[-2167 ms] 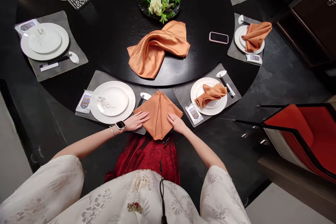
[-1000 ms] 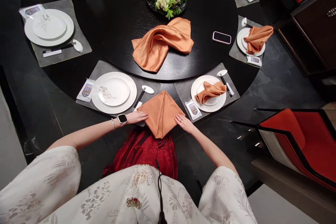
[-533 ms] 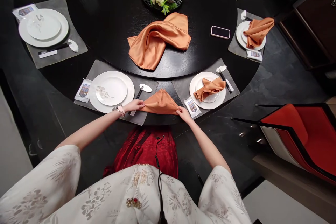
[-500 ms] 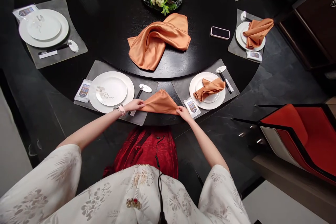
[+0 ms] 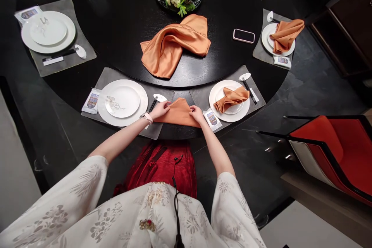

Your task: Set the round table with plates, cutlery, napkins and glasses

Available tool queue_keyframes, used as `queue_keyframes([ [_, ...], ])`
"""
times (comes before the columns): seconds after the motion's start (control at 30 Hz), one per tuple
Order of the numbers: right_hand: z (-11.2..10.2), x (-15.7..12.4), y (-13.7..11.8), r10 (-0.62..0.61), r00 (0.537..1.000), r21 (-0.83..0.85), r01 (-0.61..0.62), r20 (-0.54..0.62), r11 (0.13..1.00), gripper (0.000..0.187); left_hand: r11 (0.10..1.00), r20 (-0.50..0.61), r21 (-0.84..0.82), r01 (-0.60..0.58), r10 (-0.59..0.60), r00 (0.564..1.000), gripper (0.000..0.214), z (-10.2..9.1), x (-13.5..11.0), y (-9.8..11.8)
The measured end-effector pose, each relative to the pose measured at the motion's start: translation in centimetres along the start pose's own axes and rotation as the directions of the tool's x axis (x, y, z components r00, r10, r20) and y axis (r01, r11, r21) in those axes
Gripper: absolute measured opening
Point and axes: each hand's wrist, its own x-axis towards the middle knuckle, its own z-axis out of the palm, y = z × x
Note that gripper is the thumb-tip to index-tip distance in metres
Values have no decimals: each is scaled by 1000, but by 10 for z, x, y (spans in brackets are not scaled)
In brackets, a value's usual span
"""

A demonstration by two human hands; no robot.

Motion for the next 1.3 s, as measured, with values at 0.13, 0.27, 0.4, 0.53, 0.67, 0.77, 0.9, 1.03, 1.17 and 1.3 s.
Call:
queue_keyframes([
  [0.13,7,-6,-3,-218,973,-393,174,-70,903,22,990,-18,99,-102,105,994,30,-1,1,0],
  [0.27,10,-23,3,-346,937,-681,283,46,675,28,954,47,204,-222,217,975,22,-1,-11,-10],
  [0.4,14,-31,5,-334,934,-736,314,127,599,26,918,113,277,-285,263,958,19,2,-18,-15],
  [0.53,23,-36,-4,-291,957,-724,211,15,657,17,897,86,353,-267,254,963,20,6,-29,-3],
  [0.67,35,-41,-12,-234,964,-707,80,-123,702,26,848,101,402,-346,335,937,42,22,-47,18],
  [0.77,42,-51,-14,-203,965,-640,50,-169,767,34,719,263,423,-552,485,834,60,39,-53,28],
  [0.9,61,-85,-14,6,930,-89,-42,-367,995,45,781,296,316,-538,457,838,50,48,-47,34],
  [1.03,99,-110,-18,379,877,570,-156,-296,807,22,884,258,146,-444,399,880,39,43,-36,41],
  [1.17,120,-89,-41,399,898,692,-168,-187,702,37,935,152,3,-356,351,924,29,37,-39,55],
  [1.3,104,-69,-85,358,884,712,-40,-302,701,50,943,-60,-222,-248,241,969,48,34,-49,77],
])
